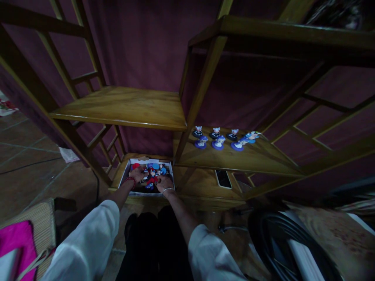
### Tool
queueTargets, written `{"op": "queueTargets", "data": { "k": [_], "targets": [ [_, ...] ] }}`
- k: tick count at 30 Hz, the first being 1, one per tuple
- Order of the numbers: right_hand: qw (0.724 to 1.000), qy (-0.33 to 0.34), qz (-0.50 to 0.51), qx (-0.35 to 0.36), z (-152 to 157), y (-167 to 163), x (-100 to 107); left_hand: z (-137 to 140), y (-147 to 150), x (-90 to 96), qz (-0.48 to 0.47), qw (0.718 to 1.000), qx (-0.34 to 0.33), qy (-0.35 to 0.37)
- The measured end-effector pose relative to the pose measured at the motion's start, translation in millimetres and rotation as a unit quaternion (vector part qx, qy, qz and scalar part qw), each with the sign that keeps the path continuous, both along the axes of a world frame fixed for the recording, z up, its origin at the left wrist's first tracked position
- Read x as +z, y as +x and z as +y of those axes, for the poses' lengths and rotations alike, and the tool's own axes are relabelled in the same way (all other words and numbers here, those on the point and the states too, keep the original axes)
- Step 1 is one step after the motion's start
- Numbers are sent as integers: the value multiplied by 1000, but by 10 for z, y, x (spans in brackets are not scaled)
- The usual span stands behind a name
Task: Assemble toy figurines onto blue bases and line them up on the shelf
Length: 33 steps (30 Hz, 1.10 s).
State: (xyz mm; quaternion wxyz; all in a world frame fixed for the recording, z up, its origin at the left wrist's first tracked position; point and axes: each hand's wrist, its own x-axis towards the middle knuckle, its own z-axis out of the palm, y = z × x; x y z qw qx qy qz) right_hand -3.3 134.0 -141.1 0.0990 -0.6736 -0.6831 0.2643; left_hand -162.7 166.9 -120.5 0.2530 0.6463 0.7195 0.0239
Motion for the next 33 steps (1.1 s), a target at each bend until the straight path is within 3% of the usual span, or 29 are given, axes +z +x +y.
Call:
{"op": "queueTargets", "data": {
  "k": [11, 25, 33],
  "targets": [
    [1000, 1, 28, 0, 1, 35, -23, -177, 44, 9, -10, 1000, 8, 16],
    [996, 53, 67, -1, -44, 48, -78, -313, 70, 32, -27, 999, 35, 31],
    [989, 34, 132, 62, -97, 42, 9, -396, 162, 75, -36, 996, 53, 61]
  ]
}}
